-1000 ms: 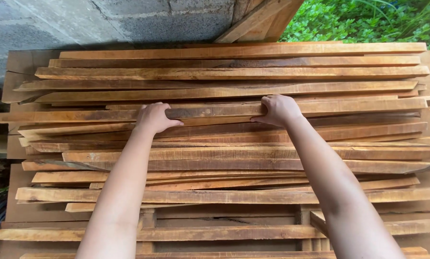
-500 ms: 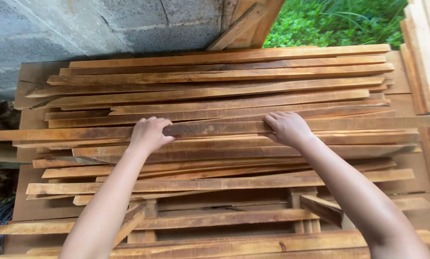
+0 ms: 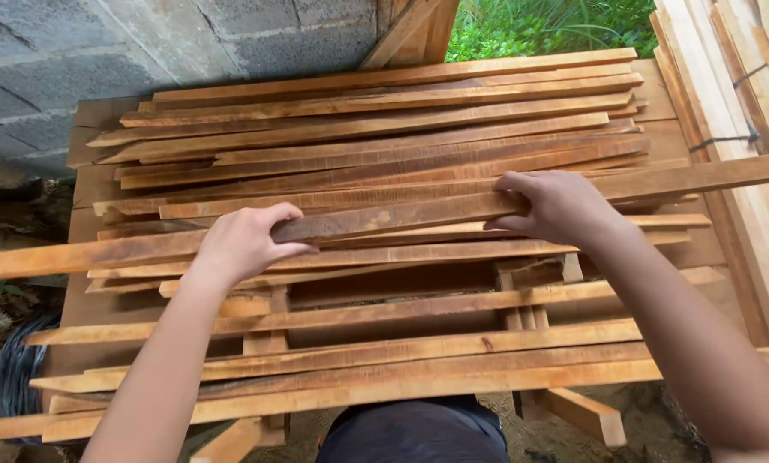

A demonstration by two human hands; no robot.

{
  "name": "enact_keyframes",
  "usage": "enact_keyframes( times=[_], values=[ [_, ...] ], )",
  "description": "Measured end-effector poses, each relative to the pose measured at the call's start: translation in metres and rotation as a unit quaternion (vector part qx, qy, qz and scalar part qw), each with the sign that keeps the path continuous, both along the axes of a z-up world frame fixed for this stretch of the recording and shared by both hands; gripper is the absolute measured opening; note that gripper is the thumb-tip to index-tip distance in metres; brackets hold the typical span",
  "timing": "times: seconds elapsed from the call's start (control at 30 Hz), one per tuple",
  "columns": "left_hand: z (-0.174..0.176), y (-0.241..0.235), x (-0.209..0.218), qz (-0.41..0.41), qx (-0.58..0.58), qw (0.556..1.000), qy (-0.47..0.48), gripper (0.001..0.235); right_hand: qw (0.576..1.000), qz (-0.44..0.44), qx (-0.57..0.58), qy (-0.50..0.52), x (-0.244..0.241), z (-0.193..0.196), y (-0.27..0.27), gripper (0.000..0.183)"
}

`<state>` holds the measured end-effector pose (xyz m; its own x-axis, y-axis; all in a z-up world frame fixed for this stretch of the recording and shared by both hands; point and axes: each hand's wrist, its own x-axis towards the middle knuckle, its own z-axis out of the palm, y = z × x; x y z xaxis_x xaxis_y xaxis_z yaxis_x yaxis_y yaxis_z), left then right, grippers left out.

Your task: The person repeatedly picks up wooden planks from a large pile and places them onto a wooden rack. The hands lift each plank individually and align it with the others on the rack.

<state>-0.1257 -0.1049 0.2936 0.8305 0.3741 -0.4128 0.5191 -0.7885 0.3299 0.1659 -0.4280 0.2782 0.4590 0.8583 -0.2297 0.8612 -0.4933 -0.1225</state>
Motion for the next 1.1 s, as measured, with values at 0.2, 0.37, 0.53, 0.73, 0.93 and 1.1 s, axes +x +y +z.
enact_keyframes(
  times=[0.2, 0.37, 0.53, 0.73, 0.93, 1.1],
  values=[
    [0.017, -0.066, -0.066, 0.055, -0.112, 0.991, 0.053, 0.043, 0.991, -0.074, -0.014, 0.109, -0.079, 0.017, -0.069, 0.048],
    [-0.101, -0.106, -0.122, 0.053, -0.131, 0.990, 0.030, 0.043, 0.992, -0.081, 0.037, 0.093, -0.127, -0.129, -0.131, 0.046],
    [-0.241, -0.124, -0.168, 0.054, -0.141, 0.989, -0.001, 0.048, 0.991, -0.081, 0.095, 0.056, -0.172, -0.242, -0.158, 0.054],
    [-0.304, -0.137, -0.175, 0.034, -0.010, 0.996, -0.082, 0.046, 0.986, -0.116, 0.109, 0.050, -0.191, -0.273, -0.160, 0.048],
    [-0.319, -0.141, -0.184, 0.062, 0.007, 0.993, -0.103, 0.031, 0.985, -0.105, 0.129, 0.042, -0.199, -0.276, -0.168, 0.042],
    [-0.316, -0.155, -0.201, 0.066, -0.012, 0.991, -0.113, 0.026, 0.988, -0.090, 0.107, 0.069, -0.202, -0.265, -0.171, 0.040]
  ],
)
